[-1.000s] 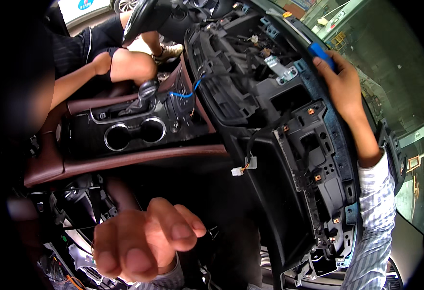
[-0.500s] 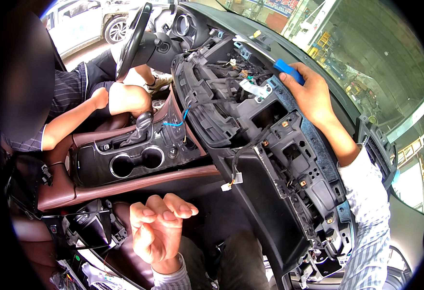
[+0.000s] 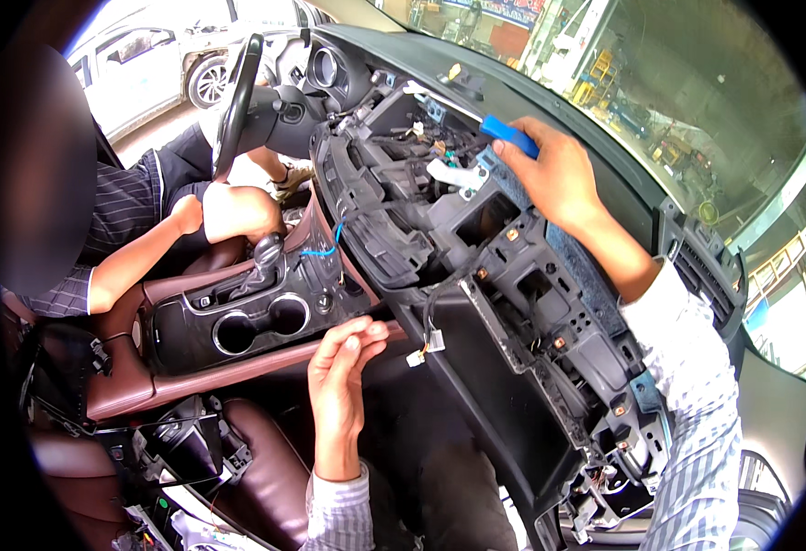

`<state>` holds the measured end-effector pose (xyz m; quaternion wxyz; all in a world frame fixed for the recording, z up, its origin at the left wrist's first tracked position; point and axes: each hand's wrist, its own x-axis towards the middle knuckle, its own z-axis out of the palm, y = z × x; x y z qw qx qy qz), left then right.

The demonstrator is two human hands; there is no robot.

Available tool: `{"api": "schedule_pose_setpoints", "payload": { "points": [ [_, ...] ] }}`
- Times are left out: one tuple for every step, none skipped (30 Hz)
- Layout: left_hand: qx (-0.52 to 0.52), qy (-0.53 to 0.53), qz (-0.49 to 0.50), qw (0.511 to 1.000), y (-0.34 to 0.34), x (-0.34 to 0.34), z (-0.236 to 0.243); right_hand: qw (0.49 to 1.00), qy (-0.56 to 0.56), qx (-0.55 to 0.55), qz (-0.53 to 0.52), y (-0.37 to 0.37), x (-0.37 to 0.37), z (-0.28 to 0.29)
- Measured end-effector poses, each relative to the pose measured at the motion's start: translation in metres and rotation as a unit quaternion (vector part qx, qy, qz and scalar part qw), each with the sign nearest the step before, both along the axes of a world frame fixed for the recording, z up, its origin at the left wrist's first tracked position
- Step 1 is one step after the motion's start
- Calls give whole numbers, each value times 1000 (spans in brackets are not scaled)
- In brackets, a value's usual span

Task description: The person installs a center console trim piece and a dashboard panel inside a car. They use a blue screwdriver to secure the components and connect wiring harnesses.

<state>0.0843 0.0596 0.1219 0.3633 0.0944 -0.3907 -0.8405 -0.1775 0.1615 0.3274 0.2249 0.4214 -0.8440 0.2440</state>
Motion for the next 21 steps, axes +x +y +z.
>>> {"api": "schedule_pose_setpoints", "payload": {
  "points": [
    [-7,-12,-6,1000,2,-4,-4,1000,1,-2,1,2,-1,0],
    [-7,-27,-6,1000,5,-4,-4,1000,-7,3,1,3,1,0],
    [-18,-34,-1,999,6,-5,-5,1000,-8,4,0,2,1,-1],
    [-29,-42,4,999,7,-6,-5,1000,-10,6,-1,1,1,-1],
    [-42,-47,11,998,7,-7,-4,1000,-9,6,0,0,1,1],
    [-38,-48,7,998,7,-8,-4,1000,-15,13,1,0,2,2],
    [-33,-49,4,998,8,-9,-7,1000,-16,14,-1,0,2,1],
    [-28,-49,1,998,8,-10,-8,1000,-16,15,-4,1,2,3],
    [-26,-52,2,998,7,-10,-9,1000,-15,15,-6,2,1,4],
    [-25,-56,3,998,6,-10,-11,1000,-17,10,-3,2,2,3],
    [-19,-57,3,998,7,-10,-13,1000,-18,8,-1,1,3,3],
    [-13,-61,7,998,5,-11,-17,1000,-19,6,2,1,4,2],
    [-10,-63,8,998,4,-10,-20,1000,-21,6,-2,0,4,1],
    [-7,-63,10,998,3,-10,-21,1000,-22,6,-4,-2,5,1],
    [-5,-63,12,998,3,-10,-22,1000,-24,6,-7,-3,6,1],
    [2,-68,7,998,2,-9,-21,1000,-16,7,-7,-2,9,2],
    [5,-69,6,998,2,-9,-22,1000,-19,12,-7,-2,10,3],
    [8,-69,5,998,2,-9,-24,1000,-22,17,-7,-1,10,3],
    [10,-71,3,997,1,-9,-26,999,-26,22,-8,-1,11,3],
    [11,-73,3,997,3,-10,-26,999,-29,17,-7,0,10,3],
    [12,-74,2,997,4,-11,-27,1000,-26,16,-6,1,10,3]
  ]
}}
